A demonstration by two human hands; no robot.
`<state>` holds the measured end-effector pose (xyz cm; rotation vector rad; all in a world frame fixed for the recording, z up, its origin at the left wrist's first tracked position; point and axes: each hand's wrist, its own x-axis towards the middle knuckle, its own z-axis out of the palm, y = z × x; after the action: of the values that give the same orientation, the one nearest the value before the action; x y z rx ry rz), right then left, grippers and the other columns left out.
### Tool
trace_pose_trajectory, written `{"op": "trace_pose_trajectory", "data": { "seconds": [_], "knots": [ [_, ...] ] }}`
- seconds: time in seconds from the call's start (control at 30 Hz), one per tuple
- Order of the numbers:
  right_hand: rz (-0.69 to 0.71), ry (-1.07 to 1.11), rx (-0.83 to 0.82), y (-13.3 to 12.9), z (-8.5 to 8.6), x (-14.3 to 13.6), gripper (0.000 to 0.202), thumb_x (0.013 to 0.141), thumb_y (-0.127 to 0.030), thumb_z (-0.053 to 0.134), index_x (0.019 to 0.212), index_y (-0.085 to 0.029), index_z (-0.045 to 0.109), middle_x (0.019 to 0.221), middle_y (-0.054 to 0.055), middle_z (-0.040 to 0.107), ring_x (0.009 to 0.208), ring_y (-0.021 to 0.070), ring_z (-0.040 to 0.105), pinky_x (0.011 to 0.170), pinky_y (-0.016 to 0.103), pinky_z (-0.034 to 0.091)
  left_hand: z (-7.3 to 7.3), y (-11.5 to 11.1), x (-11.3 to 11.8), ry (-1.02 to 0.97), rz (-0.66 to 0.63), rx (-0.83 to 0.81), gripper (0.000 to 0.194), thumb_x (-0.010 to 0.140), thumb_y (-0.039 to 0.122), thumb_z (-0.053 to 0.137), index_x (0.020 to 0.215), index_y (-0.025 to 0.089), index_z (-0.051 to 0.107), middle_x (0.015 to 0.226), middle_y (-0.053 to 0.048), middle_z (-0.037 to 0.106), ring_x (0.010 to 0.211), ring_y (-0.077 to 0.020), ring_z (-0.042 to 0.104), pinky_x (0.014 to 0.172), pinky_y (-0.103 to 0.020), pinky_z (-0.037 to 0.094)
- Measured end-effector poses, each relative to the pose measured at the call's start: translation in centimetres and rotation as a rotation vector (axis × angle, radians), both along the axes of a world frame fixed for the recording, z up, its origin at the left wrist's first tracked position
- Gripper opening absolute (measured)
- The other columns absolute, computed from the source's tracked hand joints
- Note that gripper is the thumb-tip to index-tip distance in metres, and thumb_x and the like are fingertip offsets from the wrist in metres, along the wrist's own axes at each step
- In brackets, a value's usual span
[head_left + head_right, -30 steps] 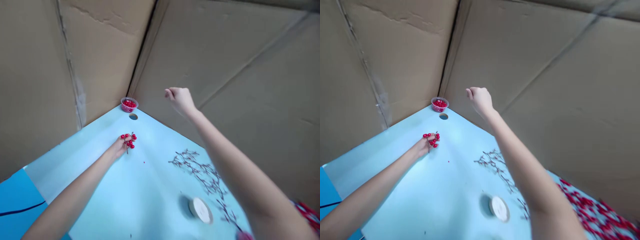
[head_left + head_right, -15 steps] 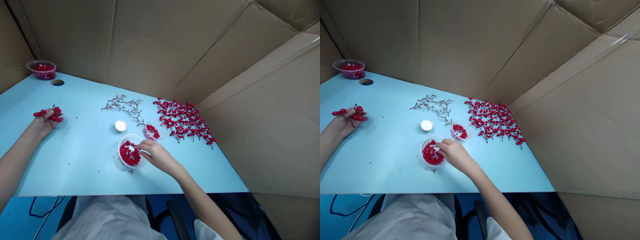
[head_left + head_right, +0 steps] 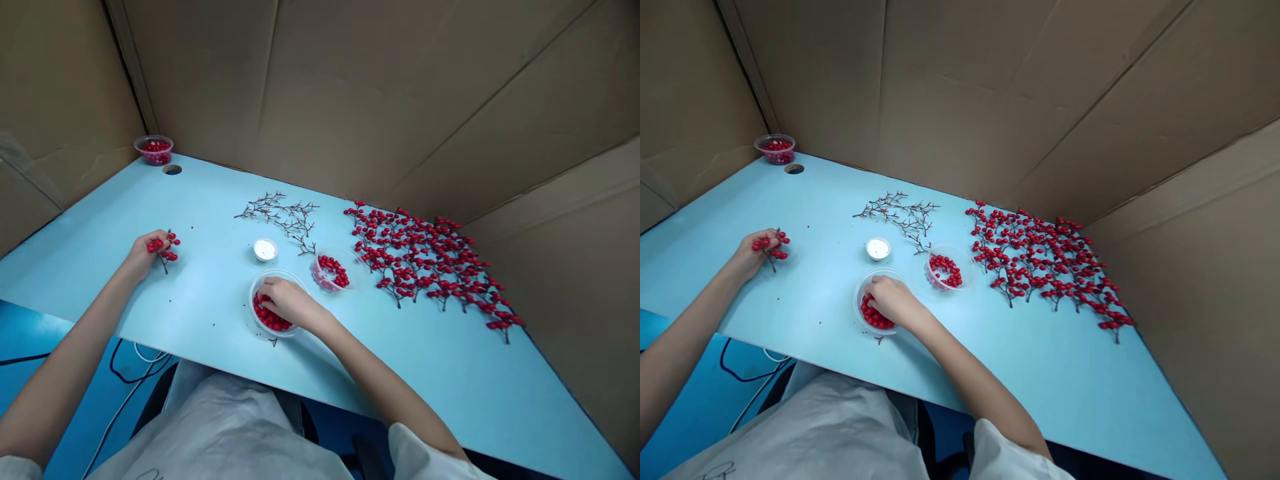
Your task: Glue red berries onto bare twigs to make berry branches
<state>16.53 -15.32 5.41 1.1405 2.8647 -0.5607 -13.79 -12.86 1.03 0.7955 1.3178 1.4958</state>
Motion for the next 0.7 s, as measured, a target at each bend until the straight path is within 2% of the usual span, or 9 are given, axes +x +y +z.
{"op": "trace_pose_trajectory", "data": {
  "seconds": [0.13, 0.23, 0.33, 0.43, 0.53, 0.7],
  "knots": [
    [-0.106, 0.16, 0.037, -0.4, 1.1, 1.7, 0.013, 0.076, -0.012, 0.047, 0.085, -0.016, 0.056, 0.081, 0.004, 0.06, 0.071, 0.0127, 0.056, 0.061, 0.023, 0.043, 0.6, -1.2, 3.2, 0.093, 0.0, 0.067, 0.016, 0.052, 0.005, 0.061, 0.044, 0.013, 0.05, 0.061, 0.001, 0.047, 0.058, -0.0089, 0.046, 0.045, -0.016, 0.036],
    [-0.254, 0.502, 0.109, -1.7, 2.0, 2.4, 0.011, 0.075, -0.015, 0.049, 0.084, -0.018, 0.055, 0.08, 0.004, 0.057, 0.068, 0.0125, 0.055, 0.058, 0.024, 0.045, 1.6, -3.7, 7.0, 0.129, 0.022, 0.135, 0.014, 0.054, 0.009, 0.061, 0.047, 0.015, 0.051, 0.064, 0.002, 0.045, 0.06, -0.0097, 0.046, 0.049, -0.018, 0.037],
    [-0.309, 0.83, 0.112, -3.8, 2.3, 1.9, 0.006, 0.075, -0.016, 0.051, 0.078, -0.02, 0.055, 0.078, 0.004, 0.057, 0.066, 0.0123, 0.054, 0.055, 0.025, 0.046, 3.1, -6.8, 11.0, 0.173, 0.035, 0.193, 0.014, 0.056, 0.009, 0.061, 0.051, 0.018, 0.05, 0.071, 0.002, 0.045, 0.065, -0.011, 0.047, 0.052, -0.02, 0.038],
    [-0.328, 1.011, 0.079, -5.6, 2.2, 0.4, 0.01, 0.073, -0.015, 0.054, 0.081, -0.022, 0.056, 0.079, 0.004, 0.06, 0.073, 0.014, 0.057, 0.056, 0.025, 0.048, 4.7, -9.2, 14.0, 0.287, 0.051, 0.259, 0.014, 0.06, 0.01, 0.058, 0.054, 0.02, 0.05, 0.071, 0.001, 0.045, 0.064, -0.0119, 0.047, 0.05, -0.022, 0.037],
    [-0.371, 1.107, 0.061, -6.5, 2.2, -0.6, 0.016, 0.073, -0.015, 0.055, 0.087, -0.024, 0.056, 0.081, 0.004, 0.063, 0.073, 0.0144, 0.059, 0.055, 0.025, 0.049, 5.7, -10.4, 15.5, 0.436, -0.009, 0.299, 0.015, 0.062, 0.009, 0.058, 0.054, 0.021, 0.051, 0.07, -0.001, 0.046, 0.069, -0.0147, 0.048, 0.051, -0.024, 0.035],
    [-0.347, 1.193, 0.091, -6.6, 2.3, -0.7, 0.013, 0.072, -0.012, 0.056, 0.078, -0.024, 0.058, 0.081, 0.003, 0.064, 0.076, 0.0159, 0.06, 0.062, 0.03, 0.051, 6.2, -11.0, 16.4, 0.639, -0.01, 0.365, 0.016, 0.064, 0.01, 0.058, 0.054, 0.021, 0.052, 0.068, -0.003, 0.048, 0.079, -0.0188, 0.048, 0.048, -0.024, 0.033]
  ]
}}
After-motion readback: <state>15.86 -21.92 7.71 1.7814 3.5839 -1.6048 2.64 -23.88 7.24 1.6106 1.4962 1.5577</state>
